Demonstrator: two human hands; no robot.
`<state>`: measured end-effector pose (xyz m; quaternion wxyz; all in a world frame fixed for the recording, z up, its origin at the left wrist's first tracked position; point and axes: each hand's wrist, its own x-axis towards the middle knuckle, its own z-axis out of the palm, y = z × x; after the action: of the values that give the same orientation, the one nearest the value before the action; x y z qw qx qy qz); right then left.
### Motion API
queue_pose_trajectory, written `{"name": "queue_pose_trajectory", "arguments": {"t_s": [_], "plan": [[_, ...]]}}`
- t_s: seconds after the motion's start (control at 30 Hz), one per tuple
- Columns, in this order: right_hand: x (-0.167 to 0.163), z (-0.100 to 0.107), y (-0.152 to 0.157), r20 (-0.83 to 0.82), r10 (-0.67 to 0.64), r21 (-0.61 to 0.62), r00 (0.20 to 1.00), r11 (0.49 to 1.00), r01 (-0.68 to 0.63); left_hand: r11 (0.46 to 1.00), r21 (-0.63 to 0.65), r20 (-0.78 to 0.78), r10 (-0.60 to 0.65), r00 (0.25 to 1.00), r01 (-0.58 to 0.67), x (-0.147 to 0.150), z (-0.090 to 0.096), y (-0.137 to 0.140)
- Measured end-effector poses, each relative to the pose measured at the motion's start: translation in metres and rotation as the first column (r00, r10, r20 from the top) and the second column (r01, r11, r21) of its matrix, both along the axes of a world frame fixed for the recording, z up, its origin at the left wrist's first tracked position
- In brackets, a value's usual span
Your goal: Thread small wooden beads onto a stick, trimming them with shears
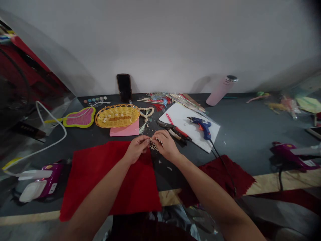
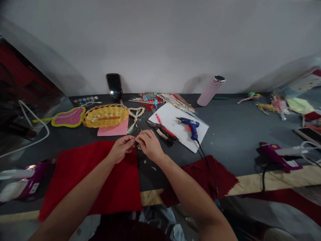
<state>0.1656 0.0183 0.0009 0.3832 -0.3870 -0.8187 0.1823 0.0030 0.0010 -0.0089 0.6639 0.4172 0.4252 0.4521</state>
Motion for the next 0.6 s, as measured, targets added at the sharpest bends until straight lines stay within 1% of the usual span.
{"name": "queue_pose_trajectory", "arguments": {"t_s": [0.23,0.37,0.47,0.6], "plan": [[0.002,-0.002,0.0004,-0.009,0.018,0.01,1.0,1.0,-0.018,0.999,0.024,-0.058,-0.025,0.998,0.026,-0.0003,-0.0041,0.0],[0.0041,-0.0052,0.0022,-0.039,0.043,0.019,0.998,0.999,-0.042,0.997,0.059,-0.109,-0.034,0.993,0.041,0.0001,-0.0037,-0.0004],[0.0053,-0.0057,0.0025,-0.065,0.051,0.035,0.997,0.998,-0.049,0.998,0.057,-0.115,-0.034,0.993,0.04,0.0006,-0.0029,-0.0005],[0.0045,-0.0042,0.0019,-0.058,0.08,0.038,0.995,0.996,-0.078,0.996,0.07,-0.147,-0.043,0.988,0.054,0.0007,-0.0029,-0.0005]]}}
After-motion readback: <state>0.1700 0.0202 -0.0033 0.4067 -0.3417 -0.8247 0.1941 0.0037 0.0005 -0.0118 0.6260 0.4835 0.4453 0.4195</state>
